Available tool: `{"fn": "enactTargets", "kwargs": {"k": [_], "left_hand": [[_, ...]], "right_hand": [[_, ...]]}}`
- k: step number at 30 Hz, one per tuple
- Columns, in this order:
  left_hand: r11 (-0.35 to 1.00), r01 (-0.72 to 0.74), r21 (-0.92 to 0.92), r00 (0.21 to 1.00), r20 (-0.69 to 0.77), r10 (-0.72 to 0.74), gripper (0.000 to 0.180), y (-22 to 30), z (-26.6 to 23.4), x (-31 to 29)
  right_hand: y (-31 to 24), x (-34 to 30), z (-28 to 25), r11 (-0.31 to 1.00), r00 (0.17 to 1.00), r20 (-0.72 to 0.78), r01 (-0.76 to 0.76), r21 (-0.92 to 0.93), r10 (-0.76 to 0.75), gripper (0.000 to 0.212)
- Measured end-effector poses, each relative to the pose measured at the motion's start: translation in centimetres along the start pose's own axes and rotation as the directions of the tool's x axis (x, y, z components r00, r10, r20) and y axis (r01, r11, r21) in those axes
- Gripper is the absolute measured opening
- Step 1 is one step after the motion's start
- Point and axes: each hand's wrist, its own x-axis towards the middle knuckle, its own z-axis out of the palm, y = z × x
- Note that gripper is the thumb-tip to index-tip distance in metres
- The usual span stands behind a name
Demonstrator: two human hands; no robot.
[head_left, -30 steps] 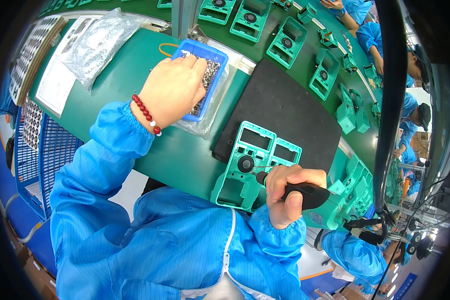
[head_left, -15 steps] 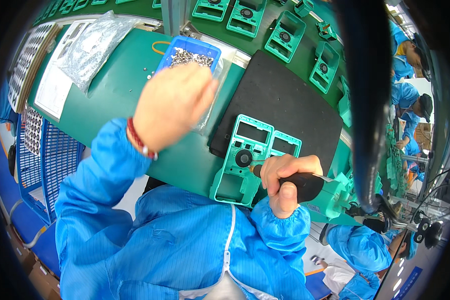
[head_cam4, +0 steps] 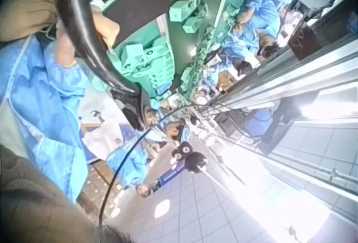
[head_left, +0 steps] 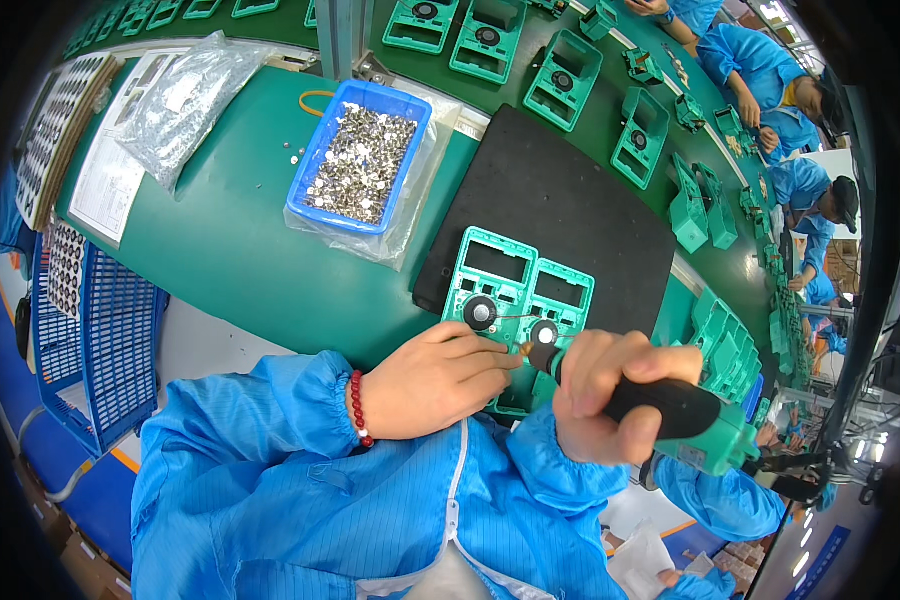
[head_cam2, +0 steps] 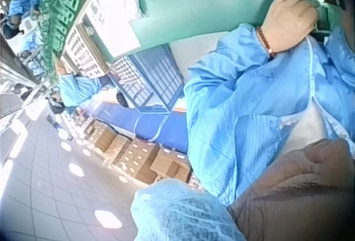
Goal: The person assembles the outer green casing of electronic devices by securing small screws into the electronic case with an electric screwdriver.
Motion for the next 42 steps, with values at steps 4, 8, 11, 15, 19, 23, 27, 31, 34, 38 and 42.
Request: {"fn": "enactTargets", "kwargs": {"k": [4,8,11,15,19,23,27,31,34,38,42], "left_hand": [[0.983,0.144,-0.113,0.966,-0.199,-0.164,0.016,0.3,-1.0,0.3],[0.974,0.199,-0.11,0.952,-0.215,-0.219,0.02,0.1,-0.4,0.0],[0.976,0.2,-0.082,0.952,-0.219,-0.214,0.021,0.5,-1.0,0.1],[0.981,0.185,-0.057,0.957,-0.218,-0.193,0.022,0.6,-1.5,0.0],[0.985,0.171,-0.029,0.963,-0.204,-0.174,0.021,0.3,-1.3,-0.1],[0.983,0.177,-0.047,0.956,-0.228,-0.183,0.022,0.2,-1.0,-0.1],[0.984,0.171,-0.048,0.967,-0.181,-0.177,0.021,0.4,-2.5,0.1],[0.988,0.151,-0.03,0.973,-0.171,-0.153,0.019,0.2,-2.0,-0.2],[0.991,0.132,0.007,0.989,-0.071,-0.131,0.031,-0.1,-2.5,-0.6],[0.959,0.214,0.184,0.967,-0.176,-0.181,0.063,-1.3,-5.9,1.1],[0.86,0.433,0.27,0.894,-0.255,-0.369,0.025,-7.9,-8.9,1.9]], "right_hand": [[-0.6,0.0,-1.5,0.99,0.969,0.245,0.011,0.139,-0.045,0.039],[-1.6,-0.3,-0.7,0.998,0.959,0.283,-0.016,0.054,0.0,0.039],[-1.7,-0.4,-1.0,0.993,0.955,0.295,-0.055,0.101,0.023,0.039],[-1.9,-0.6,-1.0,0.983,0.95,0.309,-0.106,0.149,0.055,0.045],[-1.7,-0.4,-0.7,0.983,0.946,0.319,-0.106,0.153,0.052,0.045],[-1.6,0.0,0.1,0.999,0.955,0.296,-0.027,0.023,0.019,0.04],[-1.6,0.0,-0.1,0.996,0.948,0.316,-0.067,0.053,0.047,0.04],[-1.7,0.3,0.4,0.999,0.945,0.325,-0.052,0.012,0.045,0.04],[-1.5,0.4,0.5,0.998,0.954,0.293,-0.058,0.005,0.054,0.04],[0.2,0.6,0.7,1.0,0.991,0.131,0.011,0.018,-0.013,0.039],[2.1,1.5,1.7,0.99,1.0,-0.021,0.013,-0.137,-0.016,0.037]]}}
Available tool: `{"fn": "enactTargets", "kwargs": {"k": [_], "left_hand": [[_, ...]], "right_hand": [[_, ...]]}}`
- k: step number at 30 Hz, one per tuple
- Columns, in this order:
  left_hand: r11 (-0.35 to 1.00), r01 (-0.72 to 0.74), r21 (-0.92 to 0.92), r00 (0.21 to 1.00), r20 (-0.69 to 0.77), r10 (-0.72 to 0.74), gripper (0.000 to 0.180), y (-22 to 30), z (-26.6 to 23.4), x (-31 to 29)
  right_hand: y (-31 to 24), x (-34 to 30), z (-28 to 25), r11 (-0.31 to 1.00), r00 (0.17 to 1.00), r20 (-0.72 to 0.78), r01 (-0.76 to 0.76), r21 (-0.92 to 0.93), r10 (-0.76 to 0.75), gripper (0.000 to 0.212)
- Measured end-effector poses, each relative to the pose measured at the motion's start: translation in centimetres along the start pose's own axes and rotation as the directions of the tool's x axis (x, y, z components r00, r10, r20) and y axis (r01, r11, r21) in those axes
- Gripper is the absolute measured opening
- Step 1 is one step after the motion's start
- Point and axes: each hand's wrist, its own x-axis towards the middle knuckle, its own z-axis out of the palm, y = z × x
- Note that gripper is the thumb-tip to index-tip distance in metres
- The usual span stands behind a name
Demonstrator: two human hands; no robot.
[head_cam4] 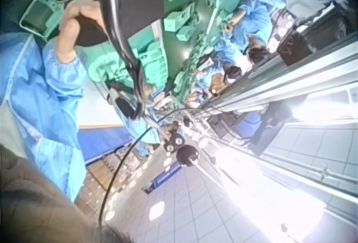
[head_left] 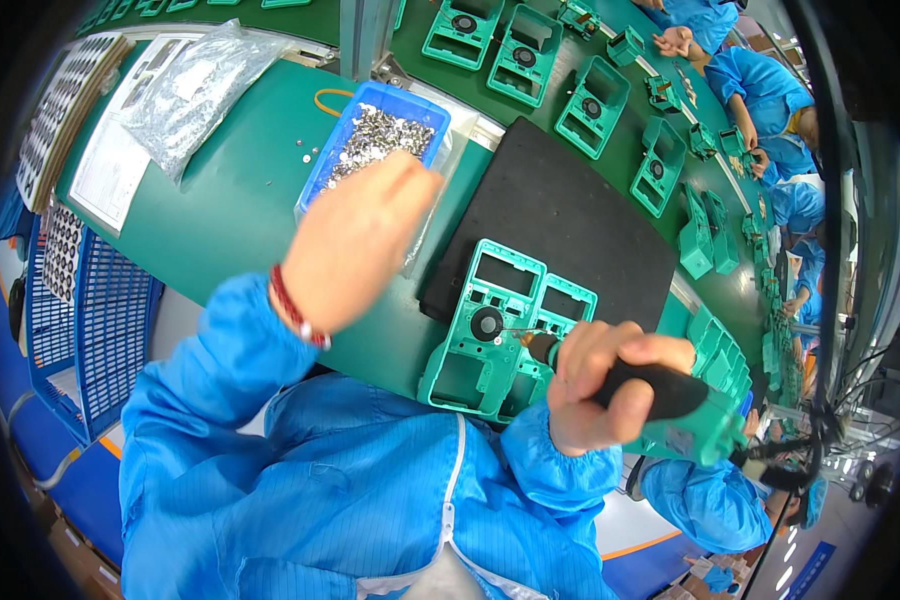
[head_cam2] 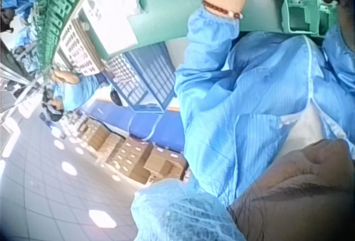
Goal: The person assembles the outer green casing of electronic devices by securing small screws into the electronic case with an electric screwdriver.
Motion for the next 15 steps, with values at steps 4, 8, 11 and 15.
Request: {"fn": "enactTargets", "kwargs": {"k": [4,8,11,15], "left_hand": [[0.971,-0.023,0.236,0.988,0.151,-0.014,0.014,-4.1,0.1,1.7],[0.961,-0.044,0.274,0.961,0.275,-0.035,0.013,-4.9,0.1,2.8],[0.957,-0.077,0.278,0.97,0.244,0.007,0.014,-5.1,0.5,2.6],[0.968,-0.035,0.25,0.98,0.198,-0.015,0.012,-4.5,0.2,2.4]], "right_hand": [[0.7,-0.4,-0.4,0.984,0.982,-0.061,-0.178,0.005,0.178,0.044],[1.6,-0.3,-0.7,0.986,0.984,-0.068,-0.162,0.024,0.164,0.044],[2.3,0.1,-0.8,0.997,0.997,0.015,-0.074,-0.023,0.074,0.033],[2.8,0.1,-1.1,0.996,0.996,0.01,-0.089,-0.021,0.089,0.034]]}}
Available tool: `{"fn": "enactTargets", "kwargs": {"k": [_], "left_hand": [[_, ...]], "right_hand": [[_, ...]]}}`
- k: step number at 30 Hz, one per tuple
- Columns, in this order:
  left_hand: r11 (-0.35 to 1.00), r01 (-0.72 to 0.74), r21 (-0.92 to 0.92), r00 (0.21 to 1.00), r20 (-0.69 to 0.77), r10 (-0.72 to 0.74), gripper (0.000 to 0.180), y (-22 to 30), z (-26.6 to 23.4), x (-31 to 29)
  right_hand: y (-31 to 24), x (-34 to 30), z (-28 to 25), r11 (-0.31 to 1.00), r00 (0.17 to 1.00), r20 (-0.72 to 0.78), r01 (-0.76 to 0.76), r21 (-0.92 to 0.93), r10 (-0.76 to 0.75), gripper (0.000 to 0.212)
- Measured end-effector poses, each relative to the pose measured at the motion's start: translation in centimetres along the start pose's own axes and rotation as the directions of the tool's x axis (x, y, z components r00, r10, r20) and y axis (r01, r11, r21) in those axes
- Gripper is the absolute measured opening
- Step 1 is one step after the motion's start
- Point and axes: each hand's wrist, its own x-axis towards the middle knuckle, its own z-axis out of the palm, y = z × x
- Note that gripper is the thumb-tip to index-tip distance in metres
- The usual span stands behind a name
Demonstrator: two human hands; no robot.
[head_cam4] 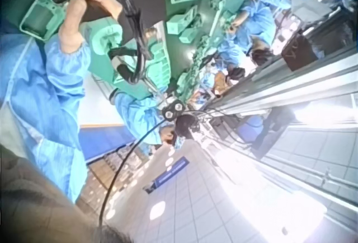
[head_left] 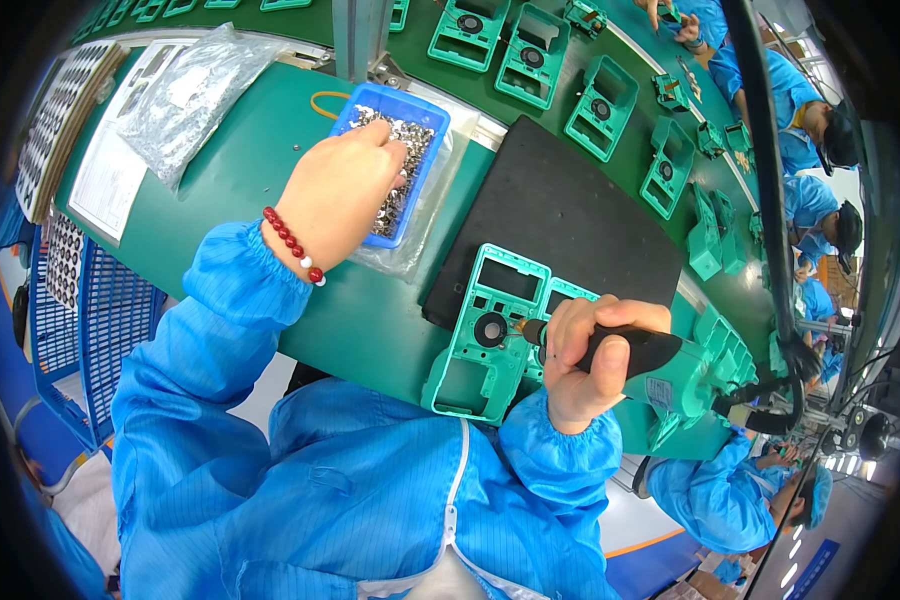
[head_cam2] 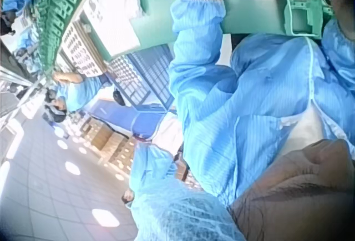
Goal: The person assembles the outer green casing of electronic devices by securing small screws into the electronic case with an electric screwdriver.
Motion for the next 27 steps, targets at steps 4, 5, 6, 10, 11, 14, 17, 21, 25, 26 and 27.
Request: {"fn": "enactTargets", "kwargs": {"k": [4,5,6,10,11,14,17,21,25,26,27], "left_hand": [[0.999,0.028,-0.04,0.998,-0.051,-0.03,0.015,0.5,0.0,0.0],[0.995,0.042,-0.087,0.996,-0.081,-0.049,0.016,0.7,0.0,-0.1],[0.99,0.053,-0.134,0.992,-0.111,-0.068,0.016,1.0,-0.1,-0.2],[0.94,-0.131,-0.316,0.968,-0.243,0.053,0.013,4.6,-0.7,-1.7],[0.907,-0.206,-0.367,0.956,-0.271,0.108,0.013,5.7,-1.0,-2.2],[0.823,-0.354,-0.445,0.935,-0.172,0.31,0.015,8.5,1.2,-4.9],[0.701,-0.481,-0.526,0.873,-0.219,0.435,0.015,11.4,2.1,-6.0],[0.731,-0.463,-0.502,0.878,-0.15,0.454,0.017,13.0,4.2,-7.4],[0.718,-0.434,-0.544,0.89,-0.139,0.433,0.018,12.9,3.8,-7.7],[0.711,-0.436,-0.552,0.892,-0.157,0.425,0.017,13.1,3.6,-7.7],[0.703,-0.437,-0.561,0.893,-0.174,0.416,0.017,13.2,3.5,-7.6]], "right_hand": [[0.3,0.1,-0.1,1.0,1.0,-0.002,-0.013,-0.012,0.013,0.036],[0.3,0.1,-0.2,1.0,1.0,0.001,-0.022,-0.014,0.022,0.036],[0.3,0.0,-0.4,1.0,1.0,-0.005,-0.021,-0.015,0.021,0.036],[0.6,-0.2,-0.6,0.99,0.998,0.017,-0.064,-0.127,0.066,0.039],[0.7,-0.4,-1.0,0.982,0.998,0.009,-0.06,-0.181,0.063,0.039],[0.9,-0.4,-1.4,0.98,0.998,0.013,-0.065,-0.19,0.069,0.039],[1.3,-0.5,-1.7,0.993,0.997,0.052,-0.052,-0.109,0.058,0.038],[0.9,-1.0,-0.5,0.998,0.996,-0.067,-0.054,-0.035,0.051,0.038],[-0.7,-1.3,0.3,0.996,0.996,-0.079,-0.057,-0.068,0.052,0.042],[-0.9,-1.5,0.3,0.998,0.996,-0.089,-0.028,-0.055,0.023,0.042],[-0.9,-1.5,0.3,0.997,0.998,-0.062,-0.017,-0.075,0.012,0.043]]}}
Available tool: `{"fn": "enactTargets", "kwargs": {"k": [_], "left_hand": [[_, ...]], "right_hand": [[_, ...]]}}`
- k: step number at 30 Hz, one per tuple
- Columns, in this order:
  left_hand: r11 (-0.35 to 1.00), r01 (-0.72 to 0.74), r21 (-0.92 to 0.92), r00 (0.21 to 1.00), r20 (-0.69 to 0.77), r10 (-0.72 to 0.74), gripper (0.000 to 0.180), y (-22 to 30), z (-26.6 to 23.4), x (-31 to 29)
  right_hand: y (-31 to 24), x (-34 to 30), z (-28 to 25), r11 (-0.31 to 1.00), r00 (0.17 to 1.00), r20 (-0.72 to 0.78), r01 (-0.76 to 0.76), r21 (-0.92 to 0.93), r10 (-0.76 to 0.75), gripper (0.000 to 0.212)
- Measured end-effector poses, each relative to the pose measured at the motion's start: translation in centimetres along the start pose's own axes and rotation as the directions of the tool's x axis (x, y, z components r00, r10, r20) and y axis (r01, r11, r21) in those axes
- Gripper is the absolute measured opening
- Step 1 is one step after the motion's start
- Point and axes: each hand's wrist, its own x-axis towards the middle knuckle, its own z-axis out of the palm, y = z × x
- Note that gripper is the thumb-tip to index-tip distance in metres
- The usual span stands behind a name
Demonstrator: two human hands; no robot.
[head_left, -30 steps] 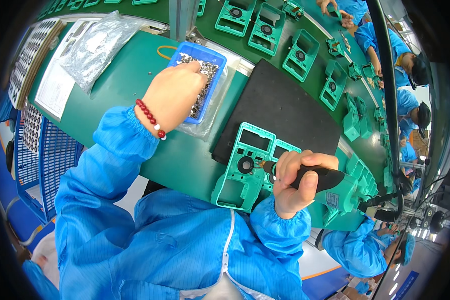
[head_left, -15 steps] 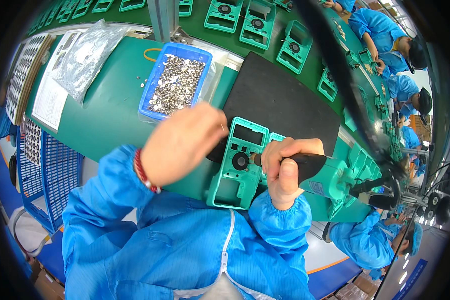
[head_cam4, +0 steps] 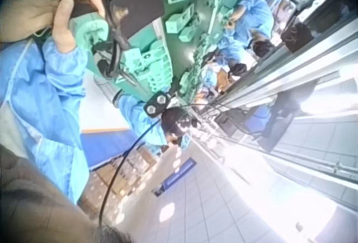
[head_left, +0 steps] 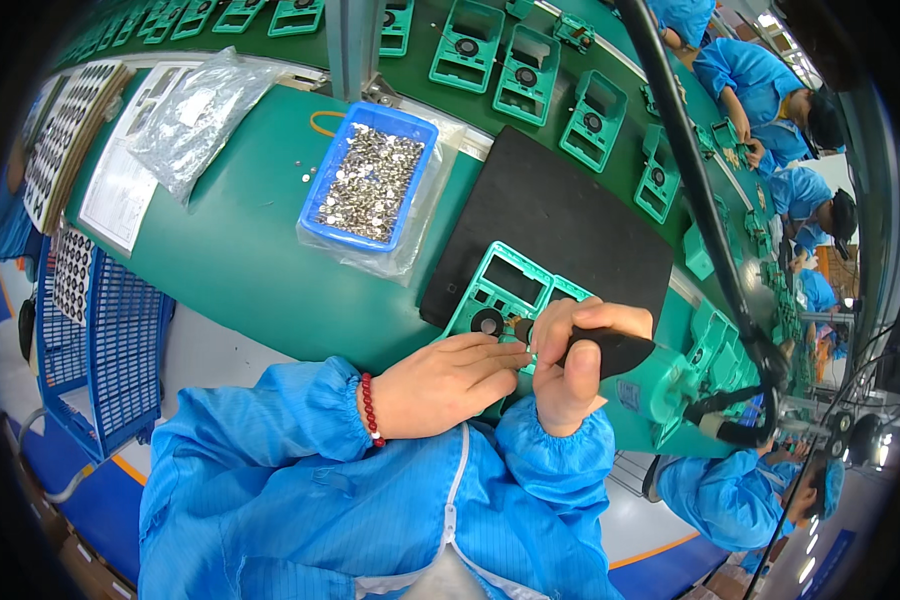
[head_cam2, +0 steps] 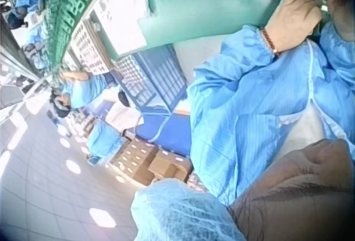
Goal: The person assembles the outer green casing of electronic devices by securing small screws into the electronic case with an electric screwdriver.
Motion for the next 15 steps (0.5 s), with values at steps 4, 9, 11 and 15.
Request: {"fn": "enactTargets", "kwargs": {"k": [4,9,11,15], "left_hand": [[0.998,0.063,-0.008,0.998,0.003,-0.063,0.015,0.0,0.7,-0.1],[0.96,0.197,-0.197,0.954,-0.185,-0.234,0.008,0.3,-0.6,-0.7],[0.946,0.212,-0.244,0.931,-0.245,-0.272,0.009,0.2,-0.6,-1.0],[0.911,0.222,-0.348,0.908,-0.268,-0.323,0.018,0.5,-1.2,-0.7]], "right_hand": [[-1.2,0.4,-0.7,1.0,0.983,0.183,0.004,-0.012,-0.002,0.048],[-3.7,0.9,0.5,0.973,0.996,0.079,0.019,0.228,-0.038,0.039],[-3.6,1.1,-0.4,0.919,0.961,0.224,0.067,0.389,-0.164,0.04],[-4.8,-0.2,0.2,0.964,0.964,0.225,0.079,0.254,-0.138,0.044]]}}
